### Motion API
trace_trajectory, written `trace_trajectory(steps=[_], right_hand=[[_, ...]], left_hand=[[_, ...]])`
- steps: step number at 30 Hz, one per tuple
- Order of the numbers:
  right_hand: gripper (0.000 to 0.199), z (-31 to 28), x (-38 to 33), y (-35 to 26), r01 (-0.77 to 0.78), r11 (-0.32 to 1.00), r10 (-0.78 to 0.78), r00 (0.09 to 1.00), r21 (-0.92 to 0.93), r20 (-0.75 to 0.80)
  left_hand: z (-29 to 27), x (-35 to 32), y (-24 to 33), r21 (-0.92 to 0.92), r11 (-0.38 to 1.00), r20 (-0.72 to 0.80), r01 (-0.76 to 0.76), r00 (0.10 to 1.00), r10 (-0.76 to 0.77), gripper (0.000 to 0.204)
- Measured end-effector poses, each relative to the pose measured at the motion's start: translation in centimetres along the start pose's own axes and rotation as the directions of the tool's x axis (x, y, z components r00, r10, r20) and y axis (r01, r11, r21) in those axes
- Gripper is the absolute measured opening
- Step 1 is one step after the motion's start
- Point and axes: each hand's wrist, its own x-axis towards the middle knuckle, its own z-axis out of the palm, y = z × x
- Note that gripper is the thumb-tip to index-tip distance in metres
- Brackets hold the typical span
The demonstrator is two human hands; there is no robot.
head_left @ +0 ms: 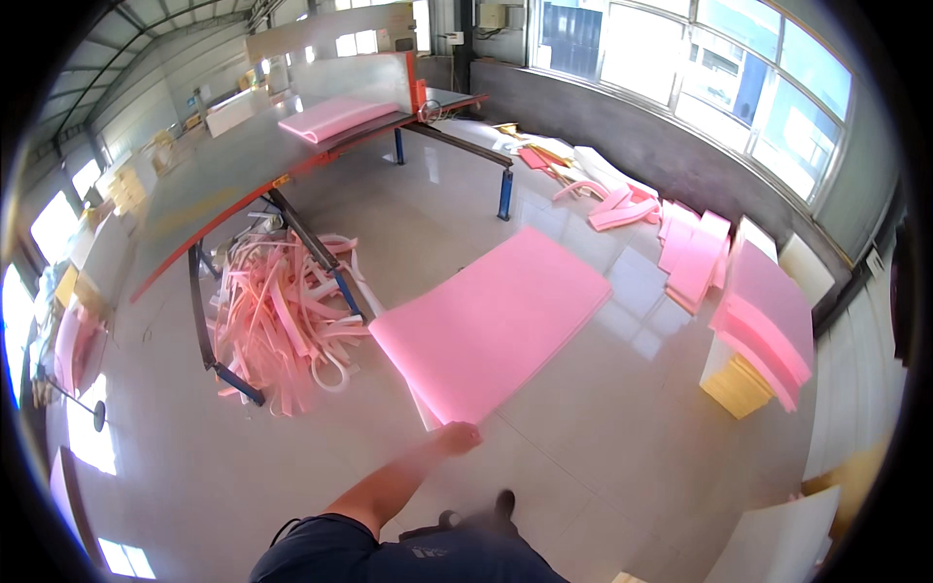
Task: The person positions large pink foam sheets on a hydraulic guillotine cutter, aligns them, and cuts them into smaller rectangular pieces. The person removes the cut strips and stacks the finished pieces. The person briefly consults a notebook before resuming cutting.
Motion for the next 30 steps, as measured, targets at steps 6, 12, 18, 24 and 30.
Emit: trace_trajectory(steps=[6, 12, 18, 24, 30], right_hand=[[0.015, -10.7, 10.5, -3.6, -0.072, 0.537, 0.219, 0.974, 0.84, -0.057], [0.025, -23.0, 21.0, -27.7, 0.186, 0.787, -0.065, 0.973, 0.588, -0.222], [0.027, -27.6, 24.8, -58.1, 0.54, 0.836, -0.543, 0.792, -0.097, -0.281], [0.02, -19.6, 29.5, -81.4, 0.654, 0.604, -0.771, 0.624, -0.455, -0.127], [0.02, -15.2, 25.2, -90.5, 0.625, 0.554, -0.758, 0.652, -0.55, -0.023]], left_hand=[[-1.2, 1.2, -3.6, 0.134, 0.988, 0.177, 0.081, 0.979, -0.104, 0.03], [-2.7, -6.2, -16.5, -0.081, 0.934, -0.058, 0.347, 0.934, -0.352, 0.028], [-2.0, -11.4, -27.4, -0.522, 0.414, 0.086, 0.746, 0.529, -0.844, 0.036], [2.5, -16.5, -44.4, -0.166, 0.584, 0.277, 0.795, 0.606, -0.746, 0.038], [-13.4, -9.4, -57.9, -0.162, 0.685, -0.215, 0.711, 0.651, -0.727, 0.034]])
